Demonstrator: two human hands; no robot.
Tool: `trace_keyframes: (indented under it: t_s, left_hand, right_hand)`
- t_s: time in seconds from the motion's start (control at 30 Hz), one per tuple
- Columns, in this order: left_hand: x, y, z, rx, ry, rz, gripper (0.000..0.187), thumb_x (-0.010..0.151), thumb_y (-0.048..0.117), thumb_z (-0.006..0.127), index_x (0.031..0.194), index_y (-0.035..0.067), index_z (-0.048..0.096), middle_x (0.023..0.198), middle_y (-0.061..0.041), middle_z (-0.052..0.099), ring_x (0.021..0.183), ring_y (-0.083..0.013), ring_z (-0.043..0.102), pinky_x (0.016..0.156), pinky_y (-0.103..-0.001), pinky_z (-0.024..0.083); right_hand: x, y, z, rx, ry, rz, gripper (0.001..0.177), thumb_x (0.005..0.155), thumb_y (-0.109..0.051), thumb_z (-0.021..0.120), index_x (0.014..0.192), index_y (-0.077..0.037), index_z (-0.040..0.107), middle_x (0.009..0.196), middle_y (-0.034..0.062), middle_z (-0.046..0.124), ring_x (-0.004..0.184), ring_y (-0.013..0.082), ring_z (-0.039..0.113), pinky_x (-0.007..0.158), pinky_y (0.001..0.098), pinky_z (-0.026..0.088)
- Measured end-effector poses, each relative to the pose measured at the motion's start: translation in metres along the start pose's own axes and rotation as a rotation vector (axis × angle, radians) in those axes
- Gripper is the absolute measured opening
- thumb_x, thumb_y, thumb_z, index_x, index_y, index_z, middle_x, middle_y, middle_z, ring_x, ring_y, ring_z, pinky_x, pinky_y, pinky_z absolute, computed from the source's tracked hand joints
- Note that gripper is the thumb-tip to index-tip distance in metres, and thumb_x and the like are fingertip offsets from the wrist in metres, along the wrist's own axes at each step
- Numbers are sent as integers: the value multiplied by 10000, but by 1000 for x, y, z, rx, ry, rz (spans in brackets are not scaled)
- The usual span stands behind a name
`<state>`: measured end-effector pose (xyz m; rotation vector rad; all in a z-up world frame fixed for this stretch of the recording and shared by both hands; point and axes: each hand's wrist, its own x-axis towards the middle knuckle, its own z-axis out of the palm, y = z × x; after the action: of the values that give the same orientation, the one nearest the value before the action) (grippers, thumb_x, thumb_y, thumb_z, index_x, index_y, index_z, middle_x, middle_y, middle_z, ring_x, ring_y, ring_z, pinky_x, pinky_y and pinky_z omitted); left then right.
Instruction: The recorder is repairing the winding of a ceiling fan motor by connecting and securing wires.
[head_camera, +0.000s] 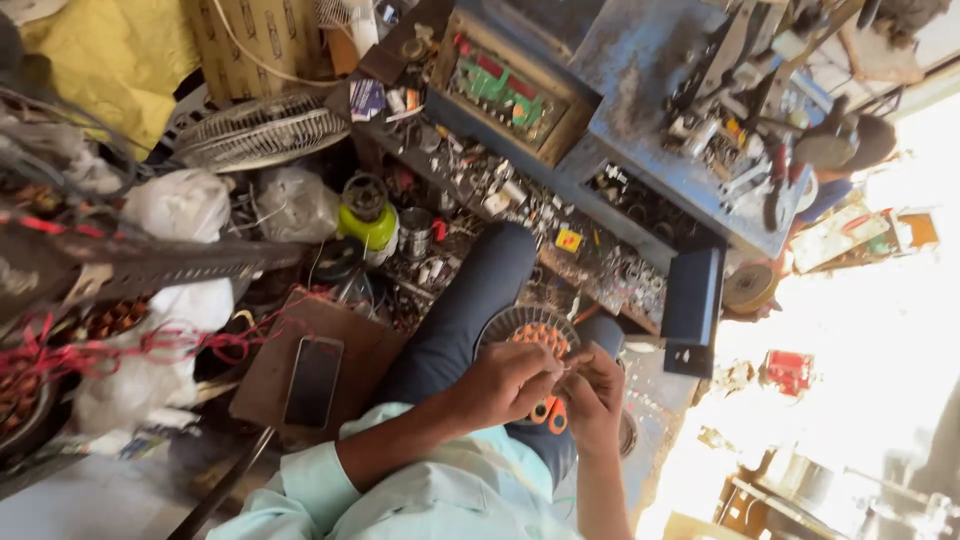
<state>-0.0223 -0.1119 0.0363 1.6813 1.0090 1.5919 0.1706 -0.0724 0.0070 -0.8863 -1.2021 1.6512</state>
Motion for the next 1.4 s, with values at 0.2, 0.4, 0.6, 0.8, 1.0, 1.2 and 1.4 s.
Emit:
trace_keyframes:
  t_s: [0.2,0.4,0.6,0.8,1.0,1.2,1.4]
  left_hand:
    - [-39,25,-9,-13,-98,-8,68,1005,66,657,980,24,610,839,-95,686,744,-251,718,679,-377,567]
    - [-53,35,-19,227,-274,111,90,858,11,706,917,11,638,772,-123,639,716,-311,657,671,-438,518]
    - [-87,21,-6,136,-497,147,140,856,-6,674,993,-6,641,869,-146,660,826,-346,670,748,-456,536]
    - [-89,12,4,39,-497,-37,110,925,16,668,1020,-23,630,903,-165,683,844,-370,678,731,-451,541]
    - [-99,-3,14,67,-407,-209,103,910,31,693,921,0,596,806,-133,664,759,-306,695,668,-393,539]
    - [-109,-25,27,-100,-387,-480,153,880,7,700,813,0,563,687,-77,647,637,-155,677,608,-287,533]
    - [-95,-41,40,-232,-356,-579,110,909,5,684,833,6,604,714,-46,682,684,-80,677,651,-247,543]
  right_hand:
    - [-49,7,17,-124,5,-100,124,861,79,527,923,33,624,718,36,646,567,56,543,508,214,393]
    - [-83,31,24,-448,144,-254,75,840,24,577,774,8,609,619,12,538,560,57,438,516,238,345]
    - [-132,17,40,-840,216,-198,105,770,-23,673,720,-23,581,584,56,529,483,115,472,497,277,395]
    - [-136,21,40,-788,217,-234,51,813,32,695,838,19,653,685,90,598,566,163,570,559,277,446]
    - [-140,52,31,-553,260,-163,121,888,54,676,1006,52,706,903,131,732,779,224,734,712,296,589]
    - [-138,85,12,-855,304,-313,95,775,94,703,852,38,707,771,121,713,675,175,685,628,288,518]
    - [-129,108,-6,-199,474,-50,60,862,109,689,913,77,686,856,97,723,758,119,697,678,245,551]
